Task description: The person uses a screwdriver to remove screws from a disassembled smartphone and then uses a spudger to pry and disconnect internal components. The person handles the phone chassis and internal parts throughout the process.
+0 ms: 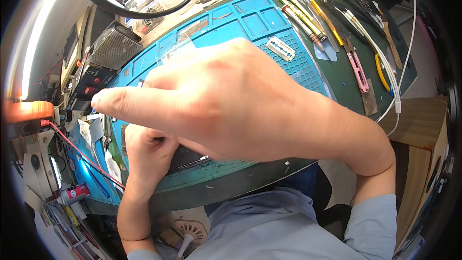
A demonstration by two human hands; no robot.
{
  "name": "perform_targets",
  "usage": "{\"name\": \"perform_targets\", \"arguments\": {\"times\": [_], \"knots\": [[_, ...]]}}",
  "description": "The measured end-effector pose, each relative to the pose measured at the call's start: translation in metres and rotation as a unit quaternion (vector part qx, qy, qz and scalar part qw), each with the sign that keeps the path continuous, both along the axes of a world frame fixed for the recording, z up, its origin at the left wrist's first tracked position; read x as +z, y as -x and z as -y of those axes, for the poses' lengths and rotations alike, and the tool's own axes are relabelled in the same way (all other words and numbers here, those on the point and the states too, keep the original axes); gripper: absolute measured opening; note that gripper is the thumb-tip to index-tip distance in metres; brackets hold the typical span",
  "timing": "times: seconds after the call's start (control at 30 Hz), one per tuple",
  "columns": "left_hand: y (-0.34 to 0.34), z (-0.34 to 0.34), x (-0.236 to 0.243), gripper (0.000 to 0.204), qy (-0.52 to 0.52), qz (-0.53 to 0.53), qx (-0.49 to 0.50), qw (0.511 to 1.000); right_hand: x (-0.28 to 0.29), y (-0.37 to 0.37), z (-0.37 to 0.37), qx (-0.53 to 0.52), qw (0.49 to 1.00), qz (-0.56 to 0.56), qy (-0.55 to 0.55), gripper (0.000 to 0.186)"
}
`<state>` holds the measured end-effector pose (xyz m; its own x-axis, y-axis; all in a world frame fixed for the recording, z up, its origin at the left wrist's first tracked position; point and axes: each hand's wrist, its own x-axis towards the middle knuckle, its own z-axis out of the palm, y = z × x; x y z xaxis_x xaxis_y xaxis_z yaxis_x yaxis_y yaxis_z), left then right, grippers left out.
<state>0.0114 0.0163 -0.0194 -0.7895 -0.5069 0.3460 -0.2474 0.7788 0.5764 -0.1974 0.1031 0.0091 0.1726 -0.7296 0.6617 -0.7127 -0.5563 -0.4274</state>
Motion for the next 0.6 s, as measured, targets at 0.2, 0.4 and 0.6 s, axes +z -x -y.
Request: {"name": "perform_targets", "arguments": {"times": [0.2,0.4,0.6], "knots": [[0.0007,-0.0008,0.0003,0.012,0.007,0.009,0.007,1.000,0.0045,0.0017,-0.0011,-0.019,0.999,-0.040,0.002,0.034],[0.0022,-0.0006,0.0008,0.012,0.019,0.022,0.016,0.999,0.0041,0.0014,-0.0011,-0.019,1.000,-0.020,-0.006,0.030],[0.0013,-0.0013,0.0003,0.013,0.000,0.002,0.015,1.000,0.0012,-0.0025,0.0006,0.001,1.000,0.005,0.003,0.029]]}}
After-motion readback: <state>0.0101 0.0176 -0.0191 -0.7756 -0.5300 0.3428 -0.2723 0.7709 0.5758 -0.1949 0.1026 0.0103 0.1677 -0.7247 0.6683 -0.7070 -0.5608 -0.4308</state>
